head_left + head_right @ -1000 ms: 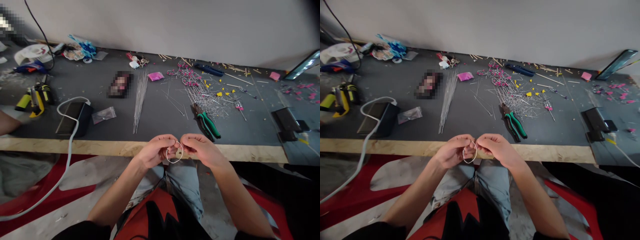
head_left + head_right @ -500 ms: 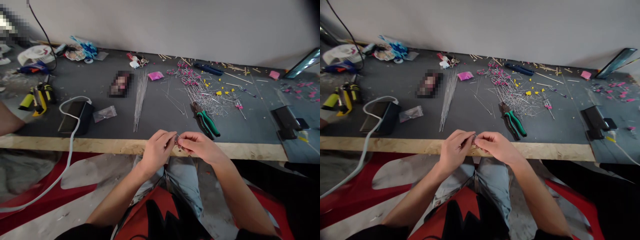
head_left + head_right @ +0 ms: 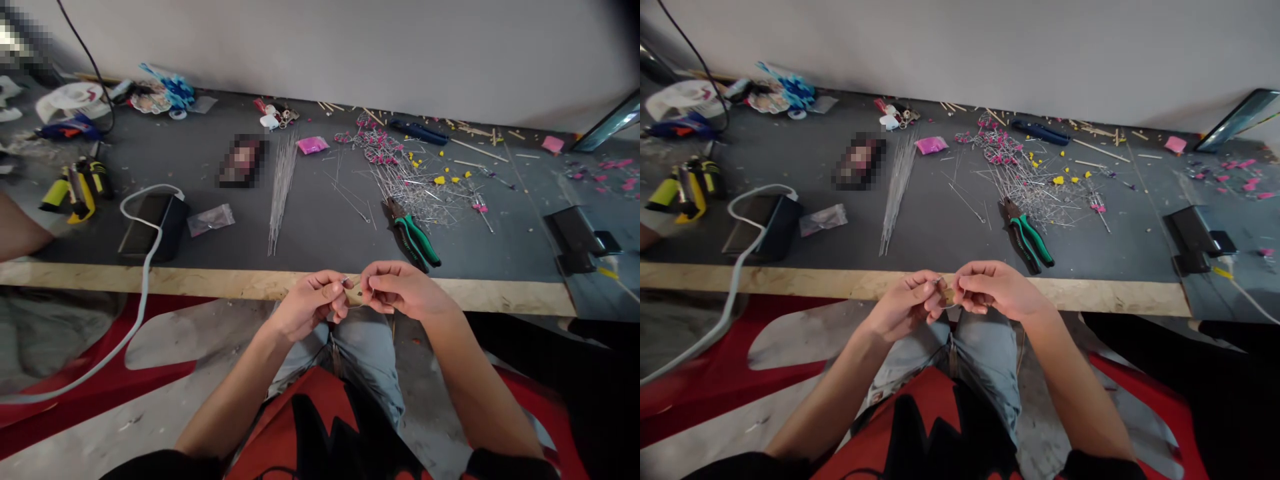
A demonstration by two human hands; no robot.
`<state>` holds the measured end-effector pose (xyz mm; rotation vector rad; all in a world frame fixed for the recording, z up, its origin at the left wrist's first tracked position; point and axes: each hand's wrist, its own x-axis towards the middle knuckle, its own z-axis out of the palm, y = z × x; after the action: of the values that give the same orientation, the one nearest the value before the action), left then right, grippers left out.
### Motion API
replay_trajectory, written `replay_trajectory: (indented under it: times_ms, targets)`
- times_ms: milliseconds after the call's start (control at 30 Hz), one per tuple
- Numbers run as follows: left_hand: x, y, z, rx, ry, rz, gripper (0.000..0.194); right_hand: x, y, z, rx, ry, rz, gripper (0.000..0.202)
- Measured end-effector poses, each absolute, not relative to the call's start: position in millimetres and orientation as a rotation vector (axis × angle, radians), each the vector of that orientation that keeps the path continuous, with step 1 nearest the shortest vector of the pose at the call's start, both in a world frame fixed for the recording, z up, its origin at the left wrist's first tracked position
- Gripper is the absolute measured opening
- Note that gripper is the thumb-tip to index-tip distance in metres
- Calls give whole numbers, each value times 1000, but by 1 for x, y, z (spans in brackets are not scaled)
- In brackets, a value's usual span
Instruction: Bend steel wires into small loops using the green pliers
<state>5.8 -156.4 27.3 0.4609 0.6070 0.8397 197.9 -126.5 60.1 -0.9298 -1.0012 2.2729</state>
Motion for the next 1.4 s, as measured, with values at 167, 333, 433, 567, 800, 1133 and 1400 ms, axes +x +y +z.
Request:
replay_trajectory:
  times_ms: [167,333,433,567,800,1133,1400]
  targets:
    - [6,-163,22,334,475,891,26,196,-129,62,-990,-938,2181,10]
    - [11,-166,23,391,445,950,22,189,-129,61,-1143,-977,2028,13]
    - [14,-163,26,461,525,1007,27,184,-127,59,-1267,-1090,1786,15]
    - [15,-159,25,481,621,1075,14,179,-125,61,-1381,-1206,1557,18]
    - [7,-150,18,379,596,1024,15,178,-114,70,-1198,-1021,1960,15]
    - [0,-144,12,298,520,900,19,173,-103,71,-1204,-932,2108,18]
    - [3,-145,13,237,477,930,15,175,-101,73,-1213,-976,2096,15]
